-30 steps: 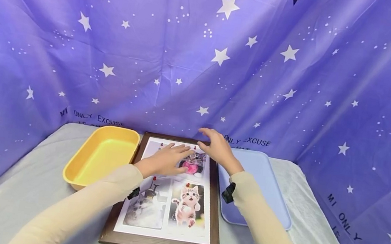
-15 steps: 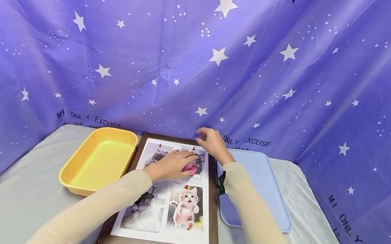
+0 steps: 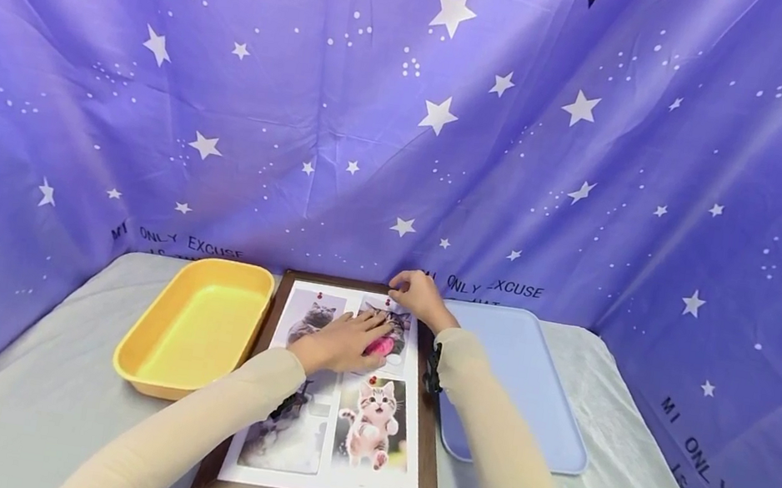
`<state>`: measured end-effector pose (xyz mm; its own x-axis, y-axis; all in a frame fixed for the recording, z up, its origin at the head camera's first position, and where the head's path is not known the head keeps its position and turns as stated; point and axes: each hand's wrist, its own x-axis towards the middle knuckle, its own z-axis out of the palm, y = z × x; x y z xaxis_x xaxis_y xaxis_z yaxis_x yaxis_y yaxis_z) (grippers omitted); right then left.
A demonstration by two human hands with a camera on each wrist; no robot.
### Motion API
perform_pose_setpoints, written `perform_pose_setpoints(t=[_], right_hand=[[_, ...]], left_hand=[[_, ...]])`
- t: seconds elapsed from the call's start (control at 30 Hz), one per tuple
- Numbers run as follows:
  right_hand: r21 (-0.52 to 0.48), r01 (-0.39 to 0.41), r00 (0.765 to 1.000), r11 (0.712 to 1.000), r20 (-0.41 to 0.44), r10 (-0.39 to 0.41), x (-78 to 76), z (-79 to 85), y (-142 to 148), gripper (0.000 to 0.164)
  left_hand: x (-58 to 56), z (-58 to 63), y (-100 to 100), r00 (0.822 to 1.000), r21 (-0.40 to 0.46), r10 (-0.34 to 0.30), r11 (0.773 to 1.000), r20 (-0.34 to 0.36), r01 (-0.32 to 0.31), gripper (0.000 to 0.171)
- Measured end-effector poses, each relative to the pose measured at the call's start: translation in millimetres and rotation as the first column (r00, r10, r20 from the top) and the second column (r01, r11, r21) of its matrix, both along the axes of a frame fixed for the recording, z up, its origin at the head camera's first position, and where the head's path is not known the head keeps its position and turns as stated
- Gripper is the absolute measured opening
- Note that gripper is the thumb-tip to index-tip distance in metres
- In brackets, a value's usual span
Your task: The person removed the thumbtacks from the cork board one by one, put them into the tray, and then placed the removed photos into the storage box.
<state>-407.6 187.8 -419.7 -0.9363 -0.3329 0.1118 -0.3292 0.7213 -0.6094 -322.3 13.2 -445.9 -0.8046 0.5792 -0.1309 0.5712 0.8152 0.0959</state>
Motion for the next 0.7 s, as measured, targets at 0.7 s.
perform_pose_setpoints(t=[0.7], right_hand=[[-0.070,0.017,0.997,0.997,0.075,-0.012,-8.9,-23.2,-3.8,0.008]], left_hand=[[-2.3,-8.8,6.3,1.000,-0.006,0.000,1.000,-0.010,0.000,0.070]])
